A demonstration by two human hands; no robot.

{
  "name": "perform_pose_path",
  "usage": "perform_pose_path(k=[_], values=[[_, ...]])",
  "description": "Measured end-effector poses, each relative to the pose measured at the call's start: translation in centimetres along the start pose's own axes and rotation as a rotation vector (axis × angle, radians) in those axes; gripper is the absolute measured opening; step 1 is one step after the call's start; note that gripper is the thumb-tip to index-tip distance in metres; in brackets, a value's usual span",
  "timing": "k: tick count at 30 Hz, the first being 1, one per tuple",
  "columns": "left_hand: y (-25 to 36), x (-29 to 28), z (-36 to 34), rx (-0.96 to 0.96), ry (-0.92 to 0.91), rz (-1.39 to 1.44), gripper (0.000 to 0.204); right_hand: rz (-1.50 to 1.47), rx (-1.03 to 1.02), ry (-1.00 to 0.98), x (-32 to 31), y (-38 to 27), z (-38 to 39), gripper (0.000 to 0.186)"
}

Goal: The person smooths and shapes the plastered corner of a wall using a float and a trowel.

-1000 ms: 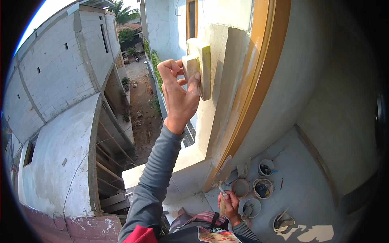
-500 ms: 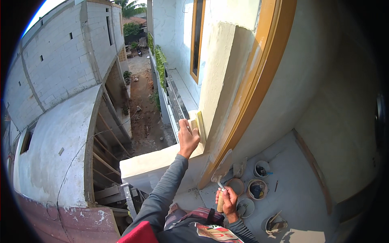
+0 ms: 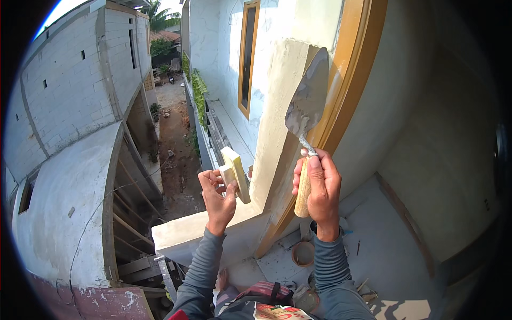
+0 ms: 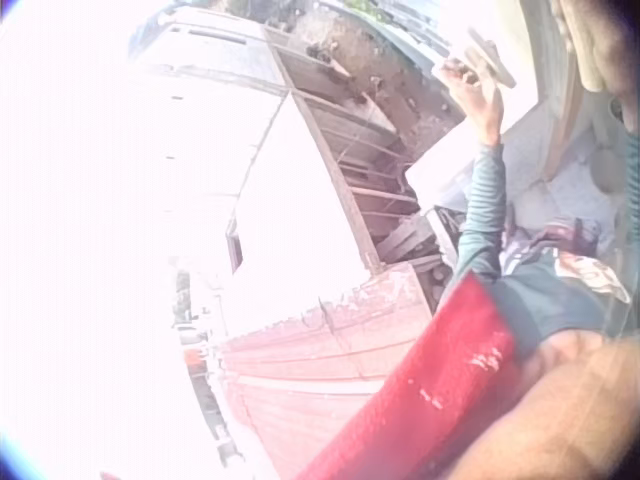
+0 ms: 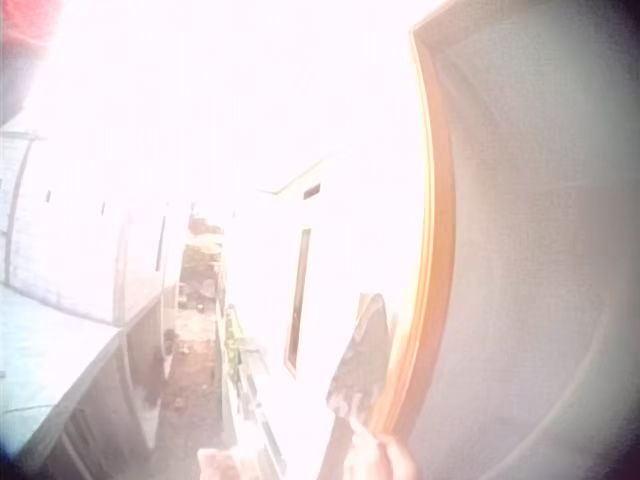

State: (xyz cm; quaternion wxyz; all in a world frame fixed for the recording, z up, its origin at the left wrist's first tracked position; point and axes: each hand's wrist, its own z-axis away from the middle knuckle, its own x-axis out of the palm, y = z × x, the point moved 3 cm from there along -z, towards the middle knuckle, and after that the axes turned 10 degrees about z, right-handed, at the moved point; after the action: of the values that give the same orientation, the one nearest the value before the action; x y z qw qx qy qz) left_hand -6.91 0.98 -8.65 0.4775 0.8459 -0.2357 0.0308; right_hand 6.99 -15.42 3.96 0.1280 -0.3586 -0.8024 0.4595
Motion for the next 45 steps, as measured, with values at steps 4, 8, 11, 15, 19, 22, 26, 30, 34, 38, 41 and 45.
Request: perform_pose_path(k=[4, 8, 11, 15, 19, 22, 26, 30, 34, 38, 41, 45], values=[[3.4, -1.5, -2.2, 0.087, -0.061, 0.007, 0.041, -0.019, 0.044, 0.028, 1.9, 0.4, -1.0, 0.034], [4.8, -1.8, -4.4, 0.135, -0.092, 0.044, 0.043, 0.021, 0.119, 0.075, 2.6, 5.2, 3.2, 0.036], [4.7, -1.5, -5.5, 0.126, -0.106, 0.053, 0.045, 0.053, 0.201, 0.094, 4.6, 10.7, 7.9, 0.04], [6.1, 0.4, -6.8, 0.181, -0.17, 0.098, 0.046, -0.052, 0.307, 0.074, 8.1, 18.3, 14.9, 0.036], [9.7, 4.9, -9.2, 0.369, -0.271, 0.117, 0.047, -0.162, 0.49, 0.085, 9.5, 22.4, 21.6, 0.034], [12.5, 8.4, -11.2, 0.485, -0.333, 0.089, 0.047, -0.239, 0.544, 0.103, 7.6, 21.6, 23.9, 0.032], [13.1, 10.7, -9.9, 0.576, -0.283, -0.107, 0.045, -0.248, 0.461, 0.063, 4.4, 19.3, 24.2, 0.031], [6.0, 8.0, -4.5, 0.267, -0.175, -0.093, 0.038, -0.074, 0.357, 0.043, 1.3, 16.8, 24.3, 0.03], [-1.9, 5.0, 1.0, -0.006, -0.123, -0.126, 0.037, -0.054, 0.379, 0.045, 0.2, 16.4, 25.3, 0.03], [-7.3, 3.6, 3.5, -0.087, -0.073, -0.232, 0.037, -0.094, 0.4, 0.055, 0.5, 16.4, 25.5, 0.029], [-9.8, 2.8, 3.2, -0.043, -0.041, -0.311, 0.036, -0.11, 0.386, 0.04, 1.0, 16.5, 25.0, 0.03], [-10.8, 1.8, 0.3, 0.074, 0.018, -0.45, 0.034, -0.092, 0.329, 0.005, 1.6, 16.1, 23.3, 0.03]])
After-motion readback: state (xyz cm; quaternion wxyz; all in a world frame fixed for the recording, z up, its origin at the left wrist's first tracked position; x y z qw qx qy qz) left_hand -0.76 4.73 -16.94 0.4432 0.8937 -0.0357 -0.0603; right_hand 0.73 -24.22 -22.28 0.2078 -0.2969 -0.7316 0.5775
